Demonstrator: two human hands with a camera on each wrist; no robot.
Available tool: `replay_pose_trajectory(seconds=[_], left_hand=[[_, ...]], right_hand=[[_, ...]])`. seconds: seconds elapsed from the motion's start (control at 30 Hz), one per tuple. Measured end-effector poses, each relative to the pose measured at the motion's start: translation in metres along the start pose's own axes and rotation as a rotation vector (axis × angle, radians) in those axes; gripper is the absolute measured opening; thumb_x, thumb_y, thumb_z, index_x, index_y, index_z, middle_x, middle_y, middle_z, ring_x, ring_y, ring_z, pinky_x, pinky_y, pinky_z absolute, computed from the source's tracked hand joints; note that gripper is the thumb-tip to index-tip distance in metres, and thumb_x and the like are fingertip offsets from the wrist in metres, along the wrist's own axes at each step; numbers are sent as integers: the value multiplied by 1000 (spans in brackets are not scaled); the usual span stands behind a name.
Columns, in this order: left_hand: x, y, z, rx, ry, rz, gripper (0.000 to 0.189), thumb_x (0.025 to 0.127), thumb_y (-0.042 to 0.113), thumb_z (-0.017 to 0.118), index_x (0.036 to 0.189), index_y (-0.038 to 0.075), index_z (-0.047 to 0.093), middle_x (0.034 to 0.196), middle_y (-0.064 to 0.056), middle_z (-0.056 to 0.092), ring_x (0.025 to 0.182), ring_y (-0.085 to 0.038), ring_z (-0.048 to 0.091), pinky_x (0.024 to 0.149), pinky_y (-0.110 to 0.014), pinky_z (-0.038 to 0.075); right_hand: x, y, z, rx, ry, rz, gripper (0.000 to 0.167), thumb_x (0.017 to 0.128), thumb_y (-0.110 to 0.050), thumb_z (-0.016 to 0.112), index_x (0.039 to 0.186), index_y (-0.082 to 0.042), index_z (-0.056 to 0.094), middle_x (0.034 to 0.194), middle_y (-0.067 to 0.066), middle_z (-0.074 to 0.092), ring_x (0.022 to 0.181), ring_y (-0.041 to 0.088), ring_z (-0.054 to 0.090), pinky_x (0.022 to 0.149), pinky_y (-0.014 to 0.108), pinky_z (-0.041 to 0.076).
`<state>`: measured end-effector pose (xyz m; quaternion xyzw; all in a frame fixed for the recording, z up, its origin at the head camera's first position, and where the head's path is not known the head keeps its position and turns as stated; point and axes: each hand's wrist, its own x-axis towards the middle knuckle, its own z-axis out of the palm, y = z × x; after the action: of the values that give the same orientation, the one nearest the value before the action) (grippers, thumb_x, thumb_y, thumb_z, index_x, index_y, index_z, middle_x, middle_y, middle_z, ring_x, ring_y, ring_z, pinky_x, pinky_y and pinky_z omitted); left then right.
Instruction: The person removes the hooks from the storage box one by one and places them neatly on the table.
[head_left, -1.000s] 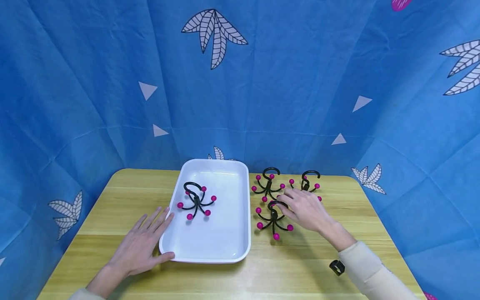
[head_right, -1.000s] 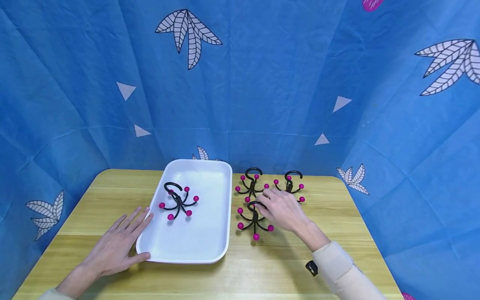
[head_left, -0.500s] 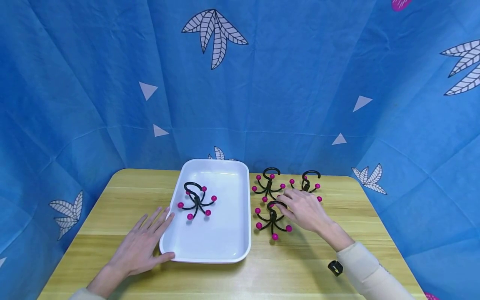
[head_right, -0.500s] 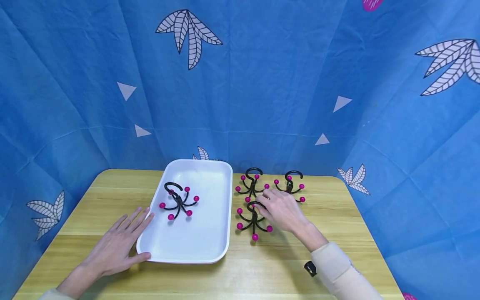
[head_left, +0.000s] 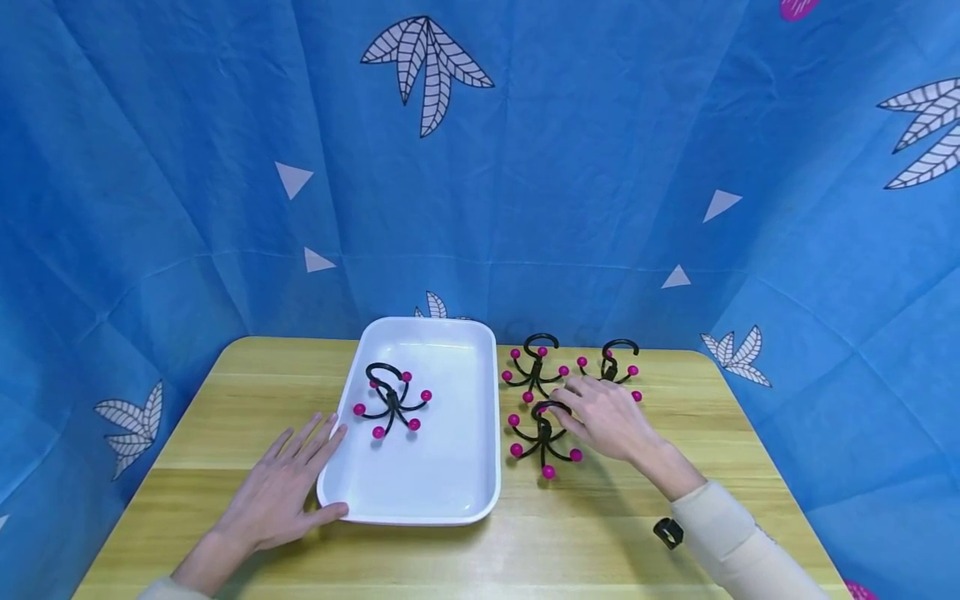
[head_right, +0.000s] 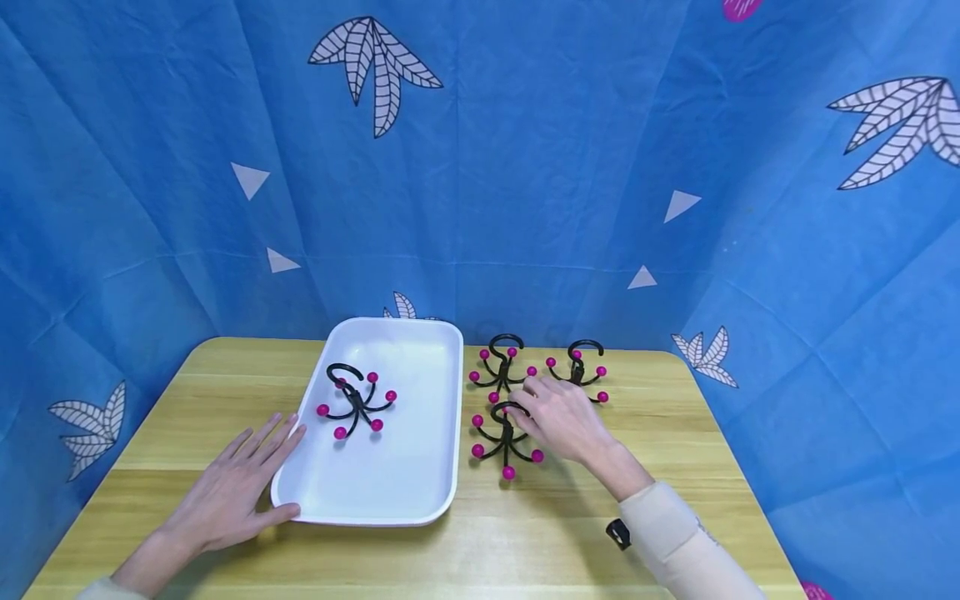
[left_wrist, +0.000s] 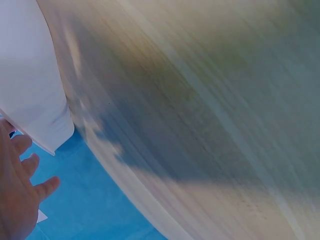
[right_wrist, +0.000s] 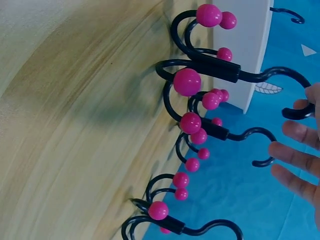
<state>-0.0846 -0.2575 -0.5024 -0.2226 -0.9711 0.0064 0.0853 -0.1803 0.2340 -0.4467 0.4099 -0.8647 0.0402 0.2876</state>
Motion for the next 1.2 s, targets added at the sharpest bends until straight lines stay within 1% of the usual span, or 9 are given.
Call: replay_pose_trajectory(seconds=[0.07, 0.23, 0.37, 0.53, 0.63, 0.77, 0.97, 1.1, 1.2], left_hand=[[0, 0, 0, -6, -7, -3, 106, 86, 80, 62, 162, 11, 40, 170, -15, 40, 158, -39, 36, 125, -60, 38], [0, 0, 0, -11, -20, -10, 106, 86, 80, 62, 163, 11, 39, 171, -15, 39, 158, -38, 35, 126, -60, 37], [0, 0, 0, -9, -20, -7, 106, 86, 81, 61, 163, 11, 39, 171, -15, 38, 159, -38, 34, 126, -60, 36], [-1, 1, 0, -1, -9, 3, 106, 86, 81, 61, 163, 10, 39, 171, -15, 39, 158, -39, 35, 126, -60, 37], [-1, 0, 1, 7, 11, 11, 106, 86, 80, 62, 162, 10, 40, 170, -15, 40, 157, -39, 37, 125, -60, 38], [-1, 0, 1, 13, 31, 18, 106, 85, 80, 63, 161, 9, 42, 168, -16, 42, 156, -40, 39, 123, -60, 40], [-1, 1, 1, -1, -11, 0, 106, 86, 81, 61, 161, 10, 41, 170, -15, 41, 157, -39, 37, 124, -61, 39], [0, 1, -1, -4, -31, -7, 106, 86, 81, 61, 162, 10, 41, 170, -15, 40, 158, -39, 36, 124, -61, 39], [0, 1, -2, -3, -41, -12, 106, 86, 82, 60, 162, 10, 41, 170, -15, 39, 158, -39, 36, 125, -61, 39]], right_hand=[[1, -1, -2, 6, -15, 11, 22, 90, -30, 79, 103, -13, 76, 85, 0, 69, 67, 14, 64, 50, 18, 46], [4, -3, -7, 17, -45, 51, 31, 89, -36, 80, 110, -12, 76, 94, 4, 76, 75, 19, 71, 54, 25, 55], [11, -7, -13, 17, -55, 69, 34, 94, -40, 74, 115, -13, 76, 101, 6, 78, 80, 22, 74, 59, 30, 60], [24, -14, -18, 20, -50, 67, 36, 100, -45, 66, 116, -14, 76, 98, 3, 75, 76, 19, 70, 62, 30, 59], [34, -20, -19, 17, -41, 60, 36, 99, -44, 68, 116, -14, 76, 98, 2, 76, 76, 19, 70, 59, 28, 57], [46, -29, -18, 5, -44, 45, 38, 96, -44, 72, 118, -14, 76, 101, 3, 76, 80, 20, 72, 59, 29, 58], [63, -45, -15, -8, -63, 40, 37, 97, -44, 72, 119, -15, 76, 102, 1, 76, 80, 18, 71, 66, 31, 62], [76, -55, -12, -8, -68, 47, 35, 98, -44, 71, 119, -17, 76, 104, 0, 77, 83, 17, 73, 66, 29, 61], [85, -62, -9, -4, -70, 43, 35, 99, -45, 70, 120, -18, 76, 106, 0, 78, 87, 17, 74, 70, 29, 62]])
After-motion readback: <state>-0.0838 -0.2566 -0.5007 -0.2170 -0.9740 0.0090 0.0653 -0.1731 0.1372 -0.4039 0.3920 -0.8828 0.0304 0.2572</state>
